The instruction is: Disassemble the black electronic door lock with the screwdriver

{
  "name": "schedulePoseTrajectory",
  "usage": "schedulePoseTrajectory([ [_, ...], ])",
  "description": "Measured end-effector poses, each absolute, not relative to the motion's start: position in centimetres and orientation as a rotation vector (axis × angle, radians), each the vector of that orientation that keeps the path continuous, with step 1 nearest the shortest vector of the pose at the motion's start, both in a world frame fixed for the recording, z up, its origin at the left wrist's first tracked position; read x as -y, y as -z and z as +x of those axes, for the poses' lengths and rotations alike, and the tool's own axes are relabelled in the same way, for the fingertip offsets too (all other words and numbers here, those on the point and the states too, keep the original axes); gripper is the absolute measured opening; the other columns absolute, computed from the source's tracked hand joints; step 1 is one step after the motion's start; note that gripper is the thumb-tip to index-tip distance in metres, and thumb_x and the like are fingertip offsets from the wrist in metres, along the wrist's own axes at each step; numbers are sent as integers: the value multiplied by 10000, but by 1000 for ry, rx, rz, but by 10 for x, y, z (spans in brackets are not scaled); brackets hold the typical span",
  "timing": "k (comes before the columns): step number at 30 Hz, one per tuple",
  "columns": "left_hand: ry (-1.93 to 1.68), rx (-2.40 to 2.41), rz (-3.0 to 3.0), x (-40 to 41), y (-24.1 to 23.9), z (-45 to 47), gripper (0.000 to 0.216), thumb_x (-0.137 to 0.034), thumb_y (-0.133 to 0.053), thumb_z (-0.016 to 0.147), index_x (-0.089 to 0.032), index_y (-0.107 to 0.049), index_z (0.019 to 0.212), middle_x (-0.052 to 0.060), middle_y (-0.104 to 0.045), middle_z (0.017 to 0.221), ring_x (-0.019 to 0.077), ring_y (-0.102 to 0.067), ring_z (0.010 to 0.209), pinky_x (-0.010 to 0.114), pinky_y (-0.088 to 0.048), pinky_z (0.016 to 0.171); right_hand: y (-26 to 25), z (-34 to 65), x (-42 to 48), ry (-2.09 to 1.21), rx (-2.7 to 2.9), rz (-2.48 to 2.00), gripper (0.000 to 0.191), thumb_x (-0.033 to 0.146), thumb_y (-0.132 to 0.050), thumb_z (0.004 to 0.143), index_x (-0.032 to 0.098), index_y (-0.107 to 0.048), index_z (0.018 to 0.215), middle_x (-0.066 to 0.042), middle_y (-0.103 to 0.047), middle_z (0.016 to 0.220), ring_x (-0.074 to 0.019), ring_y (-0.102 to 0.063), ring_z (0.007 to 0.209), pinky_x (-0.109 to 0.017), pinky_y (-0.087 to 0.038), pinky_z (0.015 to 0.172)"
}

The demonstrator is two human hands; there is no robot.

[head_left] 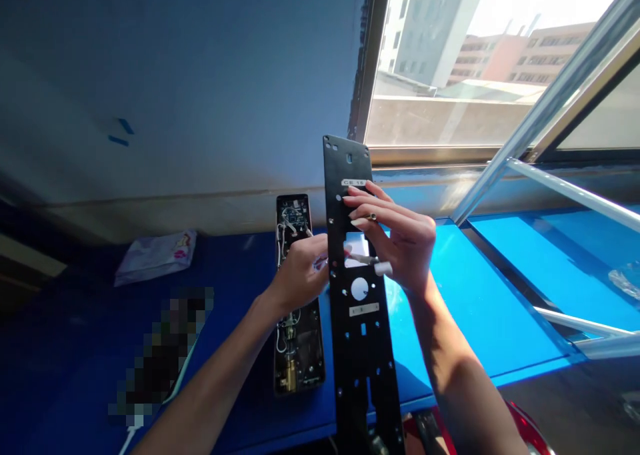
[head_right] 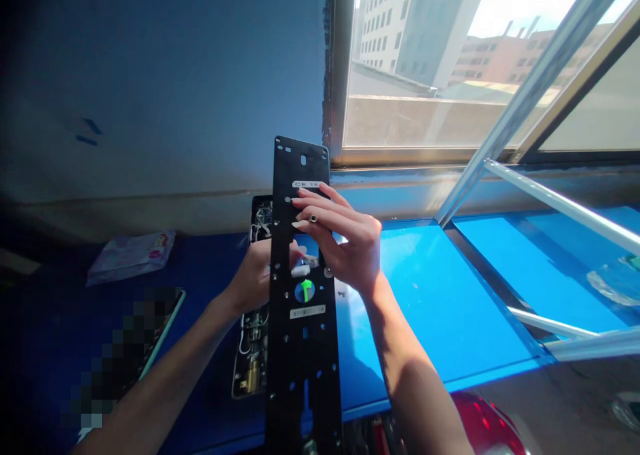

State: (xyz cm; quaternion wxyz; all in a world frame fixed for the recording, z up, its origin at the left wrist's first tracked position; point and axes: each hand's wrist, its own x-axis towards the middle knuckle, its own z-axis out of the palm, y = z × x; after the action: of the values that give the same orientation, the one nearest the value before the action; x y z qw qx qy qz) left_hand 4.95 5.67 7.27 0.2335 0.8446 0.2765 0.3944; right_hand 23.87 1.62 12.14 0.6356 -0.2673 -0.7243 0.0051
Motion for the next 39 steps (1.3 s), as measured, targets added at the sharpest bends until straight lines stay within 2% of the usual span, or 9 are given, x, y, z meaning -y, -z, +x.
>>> schedulePoseTrajectory([
  [2,-1085,-886,2336,-61,-75,55,508,-433,-506,1011,-203,-527,559,-5,-527,582,145,-498,559,299,-372,576,-130,252,-2,15,1647,-636,229,139,-680,989,314,-804,1070,38,-825,1110,-256,-782,1152,-579,-527,1200],
  [4,-1072,-984,2365,-65,-77,57,484,-382,-562,962,-202,-478,521,-17,-494,553,132,-477,543,290,-345,575,-135,268,10,37,1655,-660,243,135,-673,992,317,-798,1093,39,-824,1106,-255,-780,1157,-586,-523,1203],
  [9,-683,-824,2527,-66,-82,56,281,-286,-648,888,-193,-623,624,-6,-634,649,139,-585,596,271,-380,608,-114,311,11,19,1789,-797,192,148,-640,1007,274,-782,1035,0,-819,1129,-245,-763,1185,-535,-541,1190],
  [13,-512,-693,2666,-64,-77,60,399,-299,-655,917,-201,-592,535,2,-586,615,138,-522,553,288,-333,576,-70,343,-7,-56,1848,-928,142,257,-619,1052,205,-751,1038,-48,-798,1094,-234,-750,1149,-546,-551,1125],
  [15,-449,-639,2721,-65,-70,65,455,-320,-657,930,-205,-570,498,5,-559,590,146,-511,544,295,-328,576,-47,354,-15,-131,1897,-988,193,362,-656,1040,196,-731,1104,-64,-759,1163,-215,-729,1115,-461,-591,1025],
  [19,-324,-614,2808,-67,-61,79,468,-365,-698,903,-210,-587,475,28,-590,567,181,-573,566,301,-359,586,-12,368,-28,-302,1971,-1111,293,414,-651,1033,204,-690,1235,-92,-710,1268,-225,-704,1093,-458,-615,953],
  [24,86,-746,2947,-63,-67,100,321,-396,-657,953,-198,-789,738,102,-767,802,282,-735,814,330,-495,704,17,377,-44,-498,2022,-1140,290,421,-640,1038,225,-688,1246,-92,-697,1302,-221,-698,1098,-440,-615,953],
  [29,166,-802,2943,-67,-69,117,285,-368,-600,993,-190,-823,988,142,-799,1012,334,-756,974,390,-562,812,37,381,-62,-595,1992,-1155,297,420,-642,1038,224,-683,1257,-97,-691,1313,-221,-695,1100,-444,-614,953],
  [39,289,-911,2868,-82,-59,130,238,-311,-631,959,-179,-786,1083,163,-785,1138,351,-755,1066,410,-592,865,60,377,-94,-704,1948,-1181,341,406,-668,1024,197,-662,1294,-98,-682,1324,-238,-696,1125,-465,-607,965],
])
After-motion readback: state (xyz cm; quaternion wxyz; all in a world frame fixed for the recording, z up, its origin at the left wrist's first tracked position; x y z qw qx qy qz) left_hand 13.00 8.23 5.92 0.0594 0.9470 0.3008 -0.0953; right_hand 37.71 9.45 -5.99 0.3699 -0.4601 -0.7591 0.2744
